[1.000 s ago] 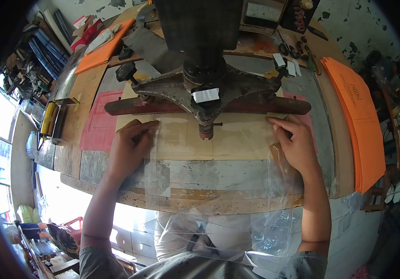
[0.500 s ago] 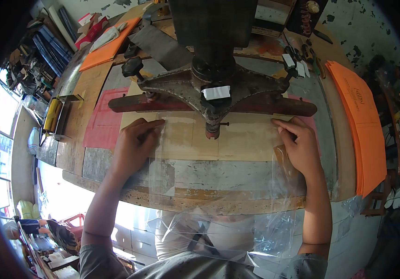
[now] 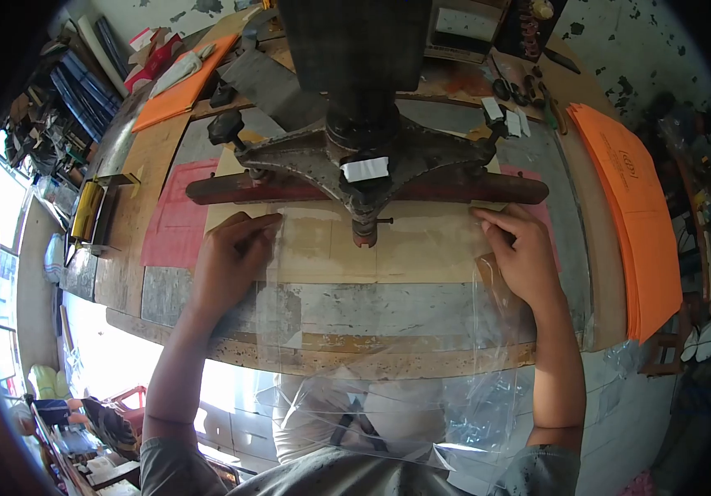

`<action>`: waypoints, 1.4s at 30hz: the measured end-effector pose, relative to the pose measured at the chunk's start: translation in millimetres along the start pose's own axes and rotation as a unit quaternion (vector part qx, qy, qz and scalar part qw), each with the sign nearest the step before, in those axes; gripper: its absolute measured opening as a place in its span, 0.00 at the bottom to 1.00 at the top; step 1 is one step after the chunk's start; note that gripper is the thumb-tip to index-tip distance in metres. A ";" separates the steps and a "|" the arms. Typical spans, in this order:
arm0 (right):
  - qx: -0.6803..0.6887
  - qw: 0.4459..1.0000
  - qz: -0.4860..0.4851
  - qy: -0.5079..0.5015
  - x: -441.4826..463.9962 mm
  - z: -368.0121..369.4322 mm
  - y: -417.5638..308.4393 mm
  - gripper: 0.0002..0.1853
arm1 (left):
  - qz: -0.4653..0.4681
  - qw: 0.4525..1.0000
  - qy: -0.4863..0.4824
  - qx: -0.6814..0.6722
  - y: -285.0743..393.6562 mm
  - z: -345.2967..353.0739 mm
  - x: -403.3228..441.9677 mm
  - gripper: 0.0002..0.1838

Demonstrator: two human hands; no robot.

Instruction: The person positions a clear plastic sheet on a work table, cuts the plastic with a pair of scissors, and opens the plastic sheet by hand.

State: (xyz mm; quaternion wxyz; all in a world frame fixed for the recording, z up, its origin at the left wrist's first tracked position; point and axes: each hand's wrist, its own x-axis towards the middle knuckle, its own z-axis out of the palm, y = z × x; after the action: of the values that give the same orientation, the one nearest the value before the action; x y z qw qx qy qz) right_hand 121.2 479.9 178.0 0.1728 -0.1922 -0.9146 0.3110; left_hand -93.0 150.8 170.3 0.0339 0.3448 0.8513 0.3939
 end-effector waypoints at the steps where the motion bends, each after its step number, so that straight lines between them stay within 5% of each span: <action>1: 0.001 1.000 -0.005 0.003 0.0 0.4 0.1 0.13 | 0.002 1.000 0.003 -0.003 -0.9 0.9 0.0 0.13; 18: -0.028 0.999 0.033 -0.021 -1.2 -5.7 -4.6 0.13 | -0.003 1.000 -0.007 -0.002 4.5 0.9 0.2 0.14; 42: -0.023 0.999 -0.031 0.004 -1.9 -0.4 12.7 0.14 | 0.008 1.000 -0.002 -0.009 0.4 1.6 0.2 0.13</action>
State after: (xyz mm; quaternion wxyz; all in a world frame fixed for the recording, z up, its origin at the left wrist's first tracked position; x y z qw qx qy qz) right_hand 126.1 488.6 169.9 0.1813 -0.1692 -0.9262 0.2839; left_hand -92.4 152.1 169.6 0.0357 0.3525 0.8449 0.4007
